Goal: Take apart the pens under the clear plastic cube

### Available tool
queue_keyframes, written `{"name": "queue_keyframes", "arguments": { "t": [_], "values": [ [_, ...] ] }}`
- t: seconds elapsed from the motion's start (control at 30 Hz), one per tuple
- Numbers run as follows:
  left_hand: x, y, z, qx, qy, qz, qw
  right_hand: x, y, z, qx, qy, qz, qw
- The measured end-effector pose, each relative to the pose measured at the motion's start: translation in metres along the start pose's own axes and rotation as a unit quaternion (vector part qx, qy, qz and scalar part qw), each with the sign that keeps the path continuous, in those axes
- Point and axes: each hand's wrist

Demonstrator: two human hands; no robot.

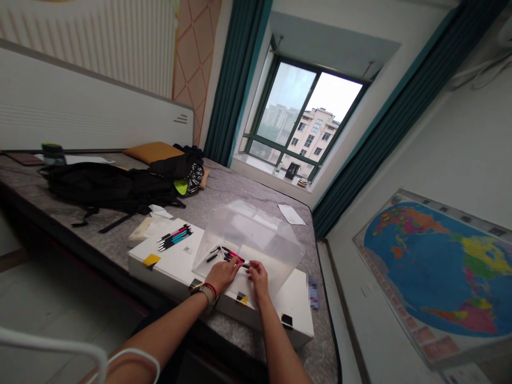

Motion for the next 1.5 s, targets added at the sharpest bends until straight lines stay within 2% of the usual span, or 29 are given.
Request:
{"name": "queue_keyframes", "arguments": {
  "t": [0.23,0.57,0.83,1.07,1.17,1.37,1.5],
  "values": [
    [0.0,0.0,-0.002,-0.023,0.0,-0.004,1.0,-0.002,0.001,0.003,-0.07,-0.006,-0.025,0.997],
    [-0.001,0.006,-0.008,-0.005,-0.021,-0.024,0.999,-0.002,-0.001,0.002,-0.016,0.005,-0.017,1.0],
    [-0.001,0.005,-0.01,0.0,-0.019,-0.018,1.0,-0.002,0.002,0.005,-0.109,-0.001,-0.03,0.994],
    [-0.003,0.007,-0.013,-0.036,0.007,0.002,0.999,0.0,0.003,0.0,-0.048,-0.01,-0.031,0.998],
    [-0.003,0.008,-0.015,-0.047,0.0,0.006,0.999,-0.002,0.001,0.0,-0.036,-0.004,-0.023,0.999],
    [-0.003,0.007,-0.013,-0.028,-0.009,0.003,1.0,-0.004,-0.002,0.002,-0.045,0.022,-0.015,0.999],
    [-0.003,0.007,-0.012,-0.009,-0.007,0.002,1.0,-0.003,0.0,0.001,-0.027,0.016,-0.016,0.999]
  ]
}}
Point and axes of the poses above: each hand's wrist, its own x-axis towards the middle knuckle, its own z-axis out of the palm, y = z × x, and after that the axes turned 8 degrees about z, right-handed
